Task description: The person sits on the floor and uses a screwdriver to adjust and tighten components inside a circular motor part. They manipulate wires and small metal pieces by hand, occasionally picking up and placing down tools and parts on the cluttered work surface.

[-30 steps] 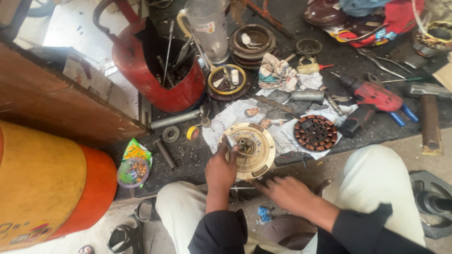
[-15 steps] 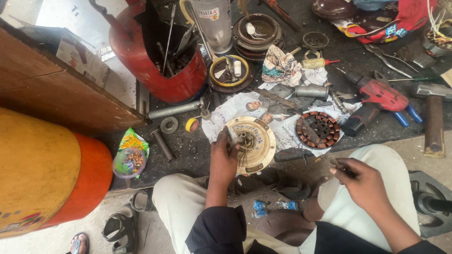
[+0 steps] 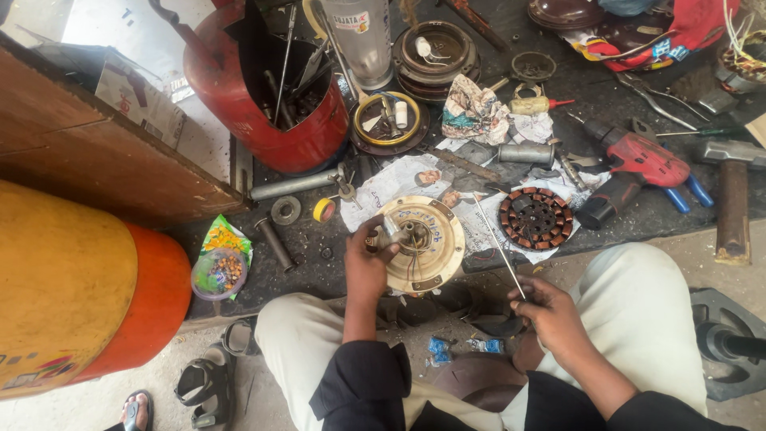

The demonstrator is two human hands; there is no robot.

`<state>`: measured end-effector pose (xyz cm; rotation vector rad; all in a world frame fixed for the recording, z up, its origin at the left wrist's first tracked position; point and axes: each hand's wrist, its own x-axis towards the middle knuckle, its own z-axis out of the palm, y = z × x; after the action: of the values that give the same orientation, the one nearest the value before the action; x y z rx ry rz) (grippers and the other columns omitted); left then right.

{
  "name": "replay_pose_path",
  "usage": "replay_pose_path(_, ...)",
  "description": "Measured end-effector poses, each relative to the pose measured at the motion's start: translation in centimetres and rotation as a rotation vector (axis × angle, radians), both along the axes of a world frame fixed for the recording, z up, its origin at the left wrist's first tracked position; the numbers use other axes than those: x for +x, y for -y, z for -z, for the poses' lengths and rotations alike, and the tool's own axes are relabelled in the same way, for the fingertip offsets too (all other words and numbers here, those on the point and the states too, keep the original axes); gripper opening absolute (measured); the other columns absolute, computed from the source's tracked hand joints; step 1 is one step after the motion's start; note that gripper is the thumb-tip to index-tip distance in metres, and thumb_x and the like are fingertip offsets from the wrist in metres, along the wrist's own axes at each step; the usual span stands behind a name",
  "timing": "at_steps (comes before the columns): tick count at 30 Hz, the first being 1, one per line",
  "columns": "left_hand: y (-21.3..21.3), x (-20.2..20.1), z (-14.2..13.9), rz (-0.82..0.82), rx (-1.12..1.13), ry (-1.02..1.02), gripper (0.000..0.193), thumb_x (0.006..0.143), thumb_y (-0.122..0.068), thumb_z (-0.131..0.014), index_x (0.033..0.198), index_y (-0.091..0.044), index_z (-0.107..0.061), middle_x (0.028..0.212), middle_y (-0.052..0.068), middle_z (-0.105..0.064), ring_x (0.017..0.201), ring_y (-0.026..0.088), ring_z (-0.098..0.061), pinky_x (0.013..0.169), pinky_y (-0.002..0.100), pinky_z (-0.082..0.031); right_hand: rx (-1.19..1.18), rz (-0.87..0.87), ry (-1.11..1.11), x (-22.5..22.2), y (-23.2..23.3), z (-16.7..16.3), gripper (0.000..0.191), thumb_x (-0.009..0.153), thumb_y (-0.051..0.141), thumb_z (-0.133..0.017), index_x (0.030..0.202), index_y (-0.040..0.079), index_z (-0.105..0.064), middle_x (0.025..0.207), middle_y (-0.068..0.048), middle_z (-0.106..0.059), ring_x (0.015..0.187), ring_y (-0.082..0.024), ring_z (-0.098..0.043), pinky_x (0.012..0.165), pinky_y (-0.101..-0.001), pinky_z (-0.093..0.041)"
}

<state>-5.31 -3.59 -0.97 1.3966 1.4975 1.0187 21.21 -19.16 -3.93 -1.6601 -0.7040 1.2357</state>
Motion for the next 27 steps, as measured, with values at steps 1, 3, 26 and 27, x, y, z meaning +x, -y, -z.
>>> replay_pose_path(1, -0.2, -0.1, 0.1, -0.003, -0.010, 0.034, 0.052, 0.076, -0.005, -0.080, 0.126, -0.012, -0.069, 0.114, 0.014, -0.062, 0.102, 0.025, -0.067, 0.089, 0.040, -0.060, -0.003, 0.014, -0.021, 0.1, 0.0, 0.0, 0.048, 0.082, -0.010, -0.064, 0.130, -0.003, -0.064, 0.098, -0.009, -0.074, 0.074, -0.013, -0.062, 0.062, -0.0268, -0.047)
replay_pose_path(3, -0.5, -0.4, 0.3, -0.038, -0.058, 0.019, 0.025, 0.092, -0.012, -0.072, 0.117, -0.009, -0.076, 0.108, 0.013, -0.069, 0.095, 0.025, -0.069, 0.085, 0.039, -0.059, -0.014, 0.017, -0.027, 0.0, -0.1, 0.0, 0.048, 0.083, -0.010, -0.064, 0.130, -0.003, -0.064, 0.098, -0.009, -0.073, 0.072, -0.014, -0.061, 0.060, -0.0272, -0.046)
replay_pose_path(26, 2.8, 2.3, -3.0, -0.079, 0.239, -0.145, 0.033, 0.084, -0.016, -0.082, 0.107, 0.005, -0.072, 0.097, 0.017, -0.071, 0.076, 0.028, -0.072, 0.067, 0.038, -0.056, 0.242, -0.183, 0.717, -1.1, -4.0, 0.2, 0.067, 0.078, 0.007, -0.075, 0.143, 0.008, -0.058, 0.139, -0.018, -0.057, 0.124, -0.037, -0.059, 0.103, -0.0408, -0.045)
replay_pose_path(27, 3.1, 2.4, -3.1, -0.073, 0.217, -0.139, 0.037, 0.080, -0.016, -0.084, 0.107, 0.006, -0.071, 0.097, 0.018, -0.071, 0.075, 0.028, -0.072, 0.066, 0.038, -0.056, 0.240, -0.177, 0.731, -1.3, -5.0, -0.1, 0.067, 0.080, 0.010, -0.075, 0.144, 0.009, -0.057, 0.143, -0.019, -0.053, 0.125, -0.039, -0.058, 0.104, -0.0416, -0.045)
